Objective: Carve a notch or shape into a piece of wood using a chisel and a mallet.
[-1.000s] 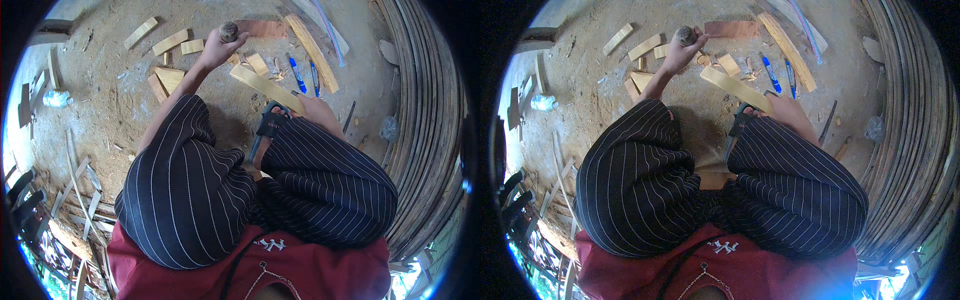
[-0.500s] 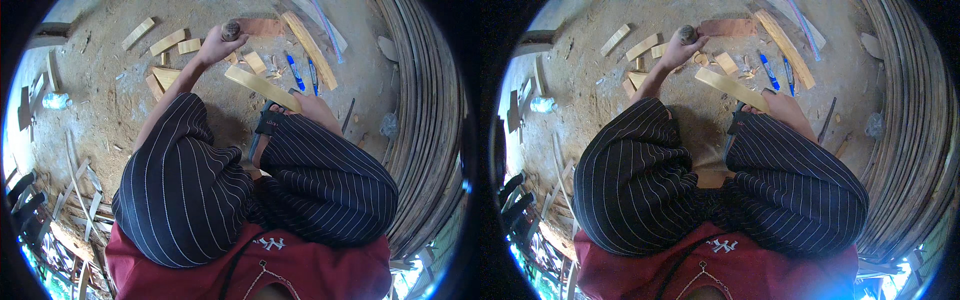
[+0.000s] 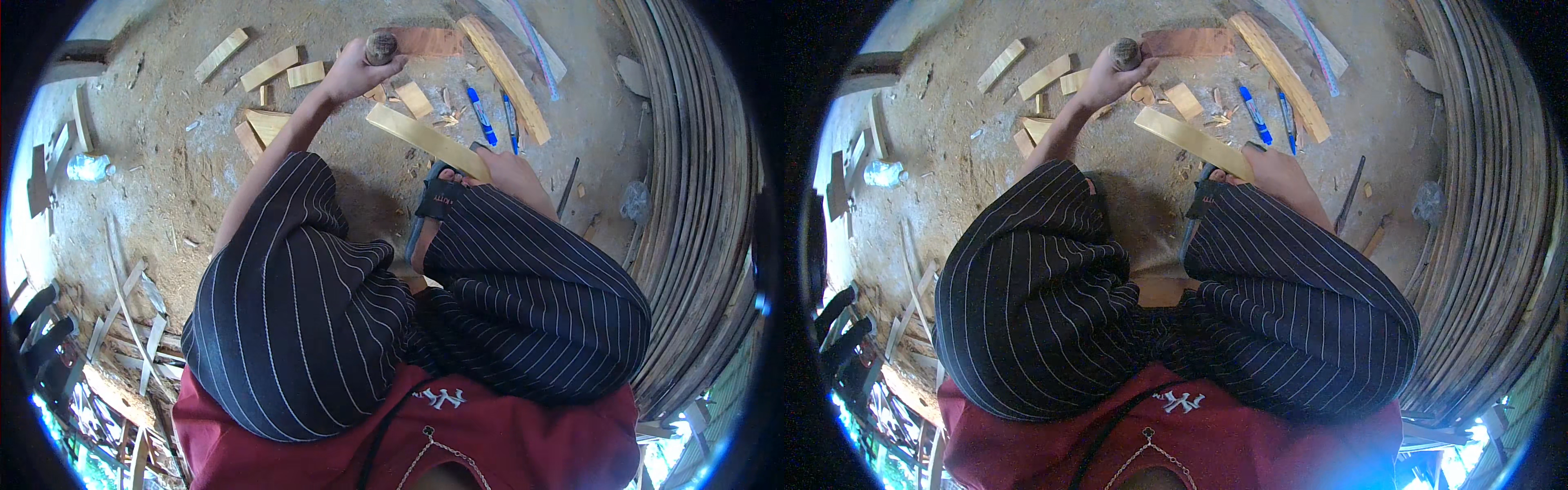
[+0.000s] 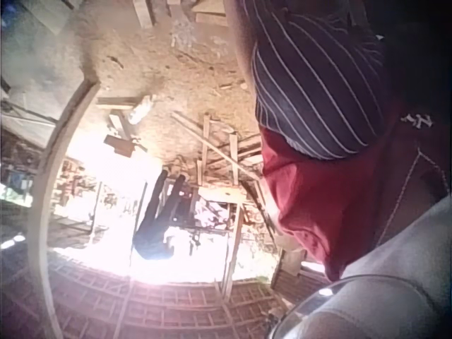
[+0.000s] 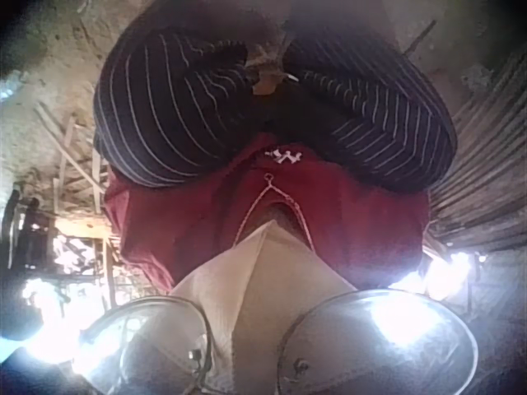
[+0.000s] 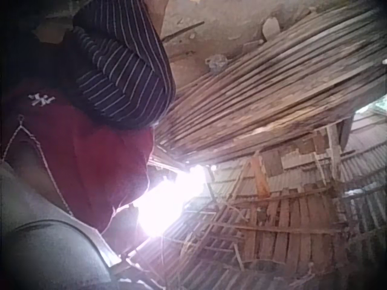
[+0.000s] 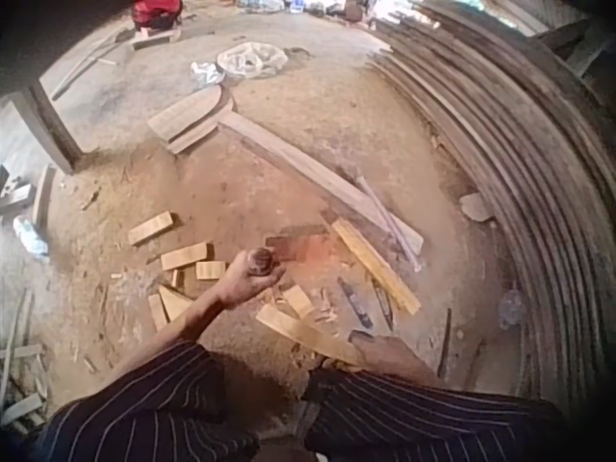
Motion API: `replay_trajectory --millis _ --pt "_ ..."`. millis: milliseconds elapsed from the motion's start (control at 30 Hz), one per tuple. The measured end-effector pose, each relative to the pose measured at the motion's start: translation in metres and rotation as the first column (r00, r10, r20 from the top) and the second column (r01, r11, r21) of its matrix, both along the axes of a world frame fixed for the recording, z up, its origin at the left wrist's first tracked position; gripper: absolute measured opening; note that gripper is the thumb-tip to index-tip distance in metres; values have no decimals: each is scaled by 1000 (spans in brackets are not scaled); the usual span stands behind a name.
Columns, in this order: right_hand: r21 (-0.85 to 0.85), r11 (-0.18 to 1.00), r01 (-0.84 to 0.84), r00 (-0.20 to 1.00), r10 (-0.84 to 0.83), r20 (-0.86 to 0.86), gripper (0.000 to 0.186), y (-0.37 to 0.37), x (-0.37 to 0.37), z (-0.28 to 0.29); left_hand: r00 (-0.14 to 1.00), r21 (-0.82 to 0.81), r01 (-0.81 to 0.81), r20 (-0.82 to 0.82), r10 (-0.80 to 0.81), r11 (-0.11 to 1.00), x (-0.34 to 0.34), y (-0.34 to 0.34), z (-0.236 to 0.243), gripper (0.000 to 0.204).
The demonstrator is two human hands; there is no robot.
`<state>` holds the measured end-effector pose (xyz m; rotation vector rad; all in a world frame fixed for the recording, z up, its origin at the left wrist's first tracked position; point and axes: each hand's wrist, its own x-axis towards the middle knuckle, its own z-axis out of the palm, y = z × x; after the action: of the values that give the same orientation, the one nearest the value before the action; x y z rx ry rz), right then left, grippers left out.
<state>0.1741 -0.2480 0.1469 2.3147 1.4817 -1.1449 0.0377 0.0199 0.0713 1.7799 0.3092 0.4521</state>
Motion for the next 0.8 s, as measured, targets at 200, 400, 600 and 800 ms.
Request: replay_trajectory --millis 200,400,600,800 --pt "-7 998 61 997 -62 -51 50 3 -3 22 999 62 24 -23 -23 998 9 -1 5 17" --pt "9 1000 30 999 -29 -12 48 0 -2 11 1000 -6 25 -19 -25 1000 9 2 -5 18" --pt "-34 999 43 999 -42 13 48 3 -4 16 998 -9 -16 56 16 1000 10 -3 -2 27" --pt "-23 999 34 999 -35 -6 50 1 -4 17 1000 11 1 -2 -1 1000 9 3 -1 24"
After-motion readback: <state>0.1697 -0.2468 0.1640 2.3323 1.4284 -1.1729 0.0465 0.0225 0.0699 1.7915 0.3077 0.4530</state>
